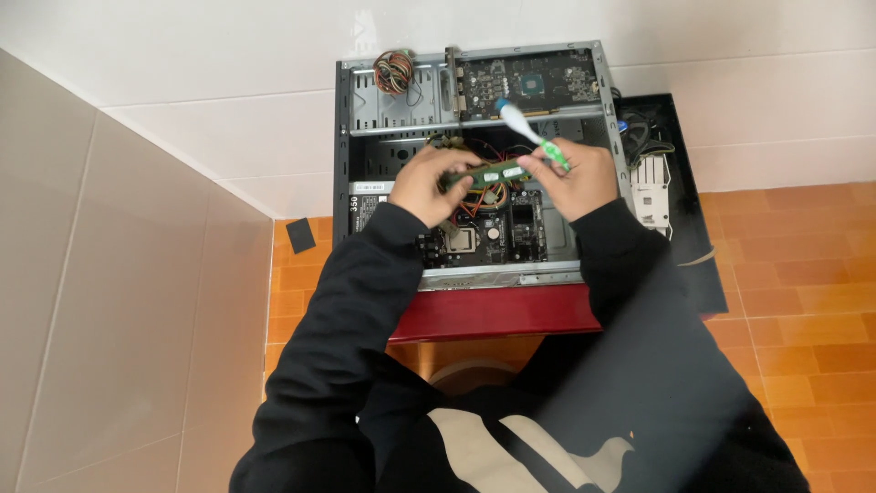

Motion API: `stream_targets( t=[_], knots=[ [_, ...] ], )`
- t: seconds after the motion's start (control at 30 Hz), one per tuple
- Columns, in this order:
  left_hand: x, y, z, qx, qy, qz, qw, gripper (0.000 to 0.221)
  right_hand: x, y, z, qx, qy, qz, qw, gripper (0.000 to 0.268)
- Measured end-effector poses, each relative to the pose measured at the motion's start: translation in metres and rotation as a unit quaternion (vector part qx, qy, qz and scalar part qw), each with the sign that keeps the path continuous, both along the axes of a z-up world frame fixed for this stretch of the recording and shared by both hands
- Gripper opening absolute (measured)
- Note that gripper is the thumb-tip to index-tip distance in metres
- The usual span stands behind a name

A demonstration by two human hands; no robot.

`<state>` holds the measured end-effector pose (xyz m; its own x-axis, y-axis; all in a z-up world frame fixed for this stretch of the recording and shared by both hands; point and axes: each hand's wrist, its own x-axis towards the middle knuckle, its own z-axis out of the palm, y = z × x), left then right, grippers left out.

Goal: Cleaning the gold contacts of a RAM module using a toothbrush while working inside a computer case.

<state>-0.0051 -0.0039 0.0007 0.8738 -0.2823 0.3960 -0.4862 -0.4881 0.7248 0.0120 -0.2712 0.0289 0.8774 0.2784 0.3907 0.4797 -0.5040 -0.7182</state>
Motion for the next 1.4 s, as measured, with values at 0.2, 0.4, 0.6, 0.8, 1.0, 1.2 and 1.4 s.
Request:
stream_targets(
  t=[0.2,0.4,0.6,0.8,1.0,1.2,1.4],
  knots=[
    [0.000,-0.015,0.018,0.102,-0.057,-0.064,0.991,0.027,0.006,0.011,-0.012,-0.038,-0.049,0.043,0.997,0.016],
    [0.004,-0.028,0.018,0.097,-0.018,-0.077,0.992,0.014,0.002,0.017,-0.005,-0.052,-0.035,0.058,0.996,0.017],
    [0.018,-0.027,0.014,0.155,-0.004,-0.084,0.984,0.016,0.008,0.014,-0.007,-0.094,-0.041,0.060,0.993,0.017],
    [0.036,-0.018,0.020,0.179,-0.044,-0.066,0.981,0.011,0.005,0.020,0.011,-0.100,-0.026,0.036,0.994,0.011],
    [0.036,-0.009,0.019,0.134,-0.084,-0.017,0.987,0.011,0.003,0.022,0.004,-0.058,0.020,0.031,0.998,0.014],
    [0.027,-0.009,0.012,0.080,-0.040,0.031,0.995,0.011,0.004,0.023,0.000,-0.081,0.076,0.037,0.993,0.031],
    [0.026,-0.008,0.005,0.051,-0.022,0.072,0.996,0.011,-0.001,0.021,0.003,-0.089,0.113,0.026,0.989,0.039]
  ],
)
